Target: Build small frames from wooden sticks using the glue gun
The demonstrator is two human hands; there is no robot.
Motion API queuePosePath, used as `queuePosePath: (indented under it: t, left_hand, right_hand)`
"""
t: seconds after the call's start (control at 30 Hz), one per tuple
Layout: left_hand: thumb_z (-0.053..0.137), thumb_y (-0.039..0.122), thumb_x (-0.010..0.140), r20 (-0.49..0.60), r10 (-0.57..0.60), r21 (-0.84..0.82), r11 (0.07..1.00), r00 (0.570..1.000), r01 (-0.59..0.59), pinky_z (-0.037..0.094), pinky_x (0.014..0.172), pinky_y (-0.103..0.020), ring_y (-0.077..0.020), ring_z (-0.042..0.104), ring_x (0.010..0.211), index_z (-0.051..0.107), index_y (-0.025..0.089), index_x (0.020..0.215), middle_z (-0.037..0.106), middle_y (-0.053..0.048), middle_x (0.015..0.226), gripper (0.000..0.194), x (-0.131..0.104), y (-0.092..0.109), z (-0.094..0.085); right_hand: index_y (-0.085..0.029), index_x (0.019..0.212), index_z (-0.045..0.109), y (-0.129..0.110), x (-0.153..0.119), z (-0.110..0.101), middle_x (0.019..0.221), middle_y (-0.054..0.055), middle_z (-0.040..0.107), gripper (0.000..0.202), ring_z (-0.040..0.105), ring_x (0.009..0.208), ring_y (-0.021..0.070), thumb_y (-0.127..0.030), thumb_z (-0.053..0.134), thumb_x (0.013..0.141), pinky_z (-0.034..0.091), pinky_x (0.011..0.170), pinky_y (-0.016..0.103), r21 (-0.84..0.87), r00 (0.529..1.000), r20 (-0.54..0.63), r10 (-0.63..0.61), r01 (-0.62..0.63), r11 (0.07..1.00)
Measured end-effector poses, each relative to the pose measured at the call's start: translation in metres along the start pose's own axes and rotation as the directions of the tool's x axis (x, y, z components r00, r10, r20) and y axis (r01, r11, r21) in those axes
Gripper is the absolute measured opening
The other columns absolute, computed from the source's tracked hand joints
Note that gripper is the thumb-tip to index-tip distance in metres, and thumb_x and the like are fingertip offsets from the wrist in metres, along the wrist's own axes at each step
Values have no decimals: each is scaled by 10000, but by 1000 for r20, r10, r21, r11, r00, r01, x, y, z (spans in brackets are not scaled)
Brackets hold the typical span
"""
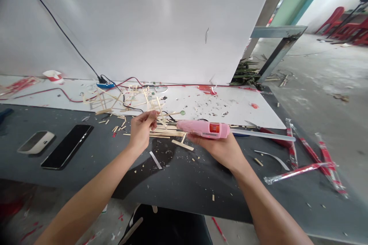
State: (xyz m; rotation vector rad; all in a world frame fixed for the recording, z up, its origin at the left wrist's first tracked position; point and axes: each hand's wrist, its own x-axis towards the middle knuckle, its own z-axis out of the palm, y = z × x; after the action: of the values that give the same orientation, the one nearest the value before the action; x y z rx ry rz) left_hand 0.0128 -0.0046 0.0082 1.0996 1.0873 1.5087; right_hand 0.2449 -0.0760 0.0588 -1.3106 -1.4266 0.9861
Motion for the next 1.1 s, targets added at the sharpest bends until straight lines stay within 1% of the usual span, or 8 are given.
queuePosePath:
  t: [0.17, 0.3, 0.53, 0.67, 0.8, 0.93, 1.0, 1.1]
  left_hand:
    - [840, 511, 718, -28, -32, -31, 999, 999, 31, 303, 456, -237, -71, 437, 485, 788, 150, 798, 578, -7, 610, 373, 1, 2, 1]
    - [842, 504, 712, -48, -38, -44, 998, 998, 36, 293, 441, -231, -62, 443, 476, 785, 146, 796, 583, -8, 632, 372, 2, 2, 2]
    - [811, 454, 754, -58, -48, -49, 998, 997, 45, 302, 446, -235, -64, 440, 474, 782, 152, 795, 613, -17, 634, 306, 1, 0, 2]
    - [813, 457, 751, -64, -41, -56, 998, 997, 37, 300, 444, -230, -65, 447, 472, 782, 149, 788, 619, -20, 622, 312, 1, -1, 2]
    - [829, 459, 733, -71, -26, -79, 997, 997, 20, 303, 440, -225, -61, 449, 474, 782, 146, 790, 627, -22, 647, 322, 2, 0, 2]
    - [835, 453, 726, -71, -11, -83, 997, 997, 5, 302, 442, -228, -60, 445, 475, 774, 146, 771, 622, -21, 656, 316, 2, 1, 3]
    - [835, 455, 724, -72, -10, -80, 997, 997, 4, 303, 441, -231, -61, 451, 475, 773, 145, 773, 628, -25, 671, 320, 2, 1, 3]
    - [840, 466, 716, -70, -3, -73, 997, 998, -2, 299, 436, -233, -62, 459, 469, 776, 145, 778, 629, -28, 680, 333, 2, 1, 3]
  right_hand:
    - [-189, 667, 675, 6, 14, -15, 486, -33, 489, 295, 384, 436, 92, -386, 894, 670, 261, 375, 244, 294, 997, -34, 66, -53, 954]
    - [-176, 720, 696, 33, 43, -46, 614, -13, 575, 312, 439, 501, 88, -325, 931, 579, 378, 442, 244, 388, 948, -290, 131, -9, 922]
    - [-156, 574, 639, 98, 82, -86, 521, 36, 568, 416, 480, 505, 140, -517, 830, 652, 366, 489, 291, -136, 823, -438, 362, -458, 878]
    - [-143, 549, 670, 101, 86, -94, 555, 140, 622, 556, 627, 633, 267, -622, 629, 828, 440, 652, 372, -639, 854, -426, 298, -517, 570]
    - [-68, 800, 758, 78, 73, -82, 830, 253, 719, 480, 686, 837, 354, -509, 589, 886, 461, 734, 400, -828, 874, -478, 87, -481, 288]
    - [-193, 848, 761, 60, 60, -45, 875, 90, 754, 209, 680, 823, 231, -363, 642, 873, 461, 743, 298, -838, 997, -71, -14, -52, 543]
    - [-217, 898, 776, 59, 56, -26, 881, 53, 753, 135, 674, 826, 213, -302, 700, 826, 459, 749, 281, -802, 989, 147, -1, 120, 586]
    - [-195, 960, 788, 63, 53, -6, 952, 77, 751, 172, 676, 849, 221, -219, 677, 831, 454, 751, 286, -821, 971, 233, 46, 171, 545]
